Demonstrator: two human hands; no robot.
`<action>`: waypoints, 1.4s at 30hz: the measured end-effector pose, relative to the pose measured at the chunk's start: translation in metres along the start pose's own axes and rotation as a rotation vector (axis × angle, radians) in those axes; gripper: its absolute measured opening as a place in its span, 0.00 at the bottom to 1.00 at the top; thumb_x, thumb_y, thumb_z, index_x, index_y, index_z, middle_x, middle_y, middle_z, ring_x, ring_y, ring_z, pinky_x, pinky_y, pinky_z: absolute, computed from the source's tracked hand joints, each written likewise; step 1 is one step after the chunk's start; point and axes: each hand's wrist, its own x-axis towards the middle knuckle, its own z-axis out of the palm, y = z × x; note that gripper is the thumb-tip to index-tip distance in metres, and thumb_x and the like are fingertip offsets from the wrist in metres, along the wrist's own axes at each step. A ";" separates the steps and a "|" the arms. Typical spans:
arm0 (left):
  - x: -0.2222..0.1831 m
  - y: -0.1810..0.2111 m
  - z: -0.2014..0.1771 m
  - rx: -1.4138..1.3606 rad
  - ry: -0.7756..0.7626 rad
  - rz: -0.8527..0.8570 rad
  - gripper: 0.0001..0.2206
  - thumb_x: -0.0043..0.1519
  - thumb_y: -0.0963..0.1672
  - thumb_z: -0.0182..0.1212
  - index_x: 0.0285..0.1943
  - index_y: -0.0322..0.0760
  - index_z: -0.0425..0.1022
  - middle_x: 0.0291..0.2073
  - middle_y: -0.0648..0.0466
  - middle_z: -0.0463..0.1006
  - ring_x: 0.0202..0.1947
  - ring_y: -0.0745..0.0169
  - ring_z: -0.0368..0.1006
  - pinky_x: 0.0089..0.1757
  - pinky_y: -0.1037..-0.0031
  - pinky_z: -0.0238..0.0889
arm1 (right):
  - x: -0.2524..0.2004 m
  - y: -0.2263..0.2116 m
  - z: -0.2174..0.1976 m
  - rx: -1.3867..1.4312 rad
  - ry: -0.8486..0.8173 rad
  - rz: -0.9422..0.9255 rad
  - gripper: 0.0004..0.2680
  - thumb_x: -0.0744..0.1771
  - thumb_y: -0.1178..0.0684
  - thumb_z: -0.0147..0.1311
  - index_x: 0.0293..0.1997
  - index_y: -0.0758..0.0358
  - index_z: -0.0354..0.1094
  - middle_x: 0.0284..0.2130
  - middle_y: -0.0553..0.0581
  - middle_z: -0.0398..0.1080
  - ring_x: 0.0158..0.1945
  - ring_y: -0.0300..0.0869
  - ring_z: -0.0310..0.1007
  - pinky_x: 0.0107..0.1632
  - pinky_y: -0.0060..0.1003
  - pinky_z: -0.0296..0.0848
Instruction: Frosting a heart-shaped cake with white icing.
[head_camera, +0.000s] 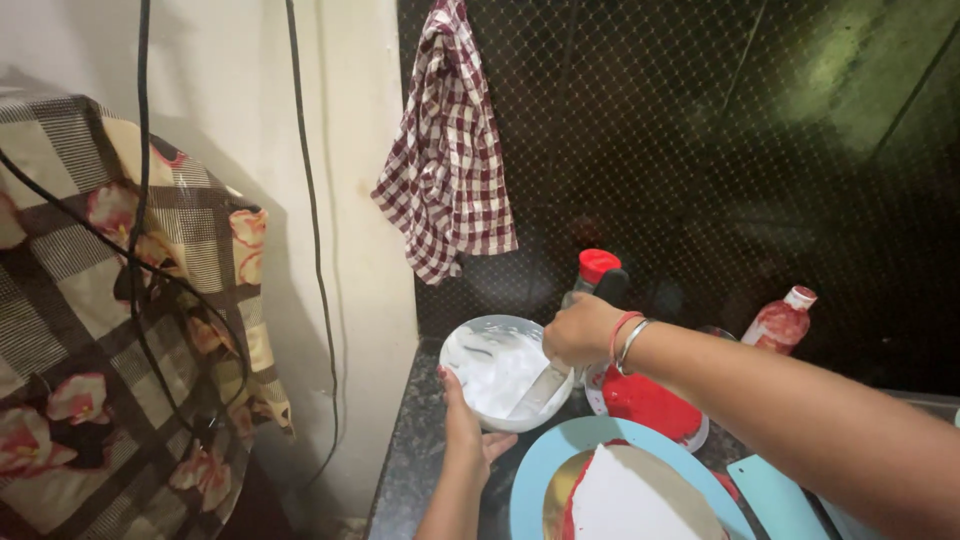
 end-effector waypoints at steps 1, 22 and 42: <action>-0.002 -0.002 -0.001 -0.001 0.001 0.001 0.53 0.46 0.73 0.34 0.81 0.56 0.39 0.75 0.39 0.56 0.66 0.08 0.61 0.59 0.37 0.60 | 0.003 0.000 0.010 0.000 0.001 -0.001 0.05 0.63 0.49 0.53 0.30 0.48 0.78 0.31 0.55 0.79 0.38 0.50 0.79 0.46 0.51 0.69; -0.015 -0.001 -0.004 0.024 0.113 -0.054 0.52 0.49 0.72 0.31 0.82 0.56 0.37 0.79 0.44 0.47 0.66 0.14 0.62 0.57 0.32 0.59 | 0.038 -0.017 0.040 0.108 0.083 0.172 0.12 0.64 0.53 0.50 0.46 0.38 0.78 0.35 0.52 0.79 0.42 0.45 0.81 0.52 0.53 0.66; -0.025 0.002 -0.018 0.025 0.035 -0.016 0.49 0.50 0.72 0.27 0.82 0.62 0.38 0.79 0.45 0.44 0.66 0.13 0.59 0.62 0.35 0.52 | 0.004 0.068 0.066 1.376 -0.299 0.051 0.10 0.70 0.54 0.47 0.53 0.65 0.73 0.33 0.56 0.76 0.30 0.41 0.73 0.33 0.37 0.73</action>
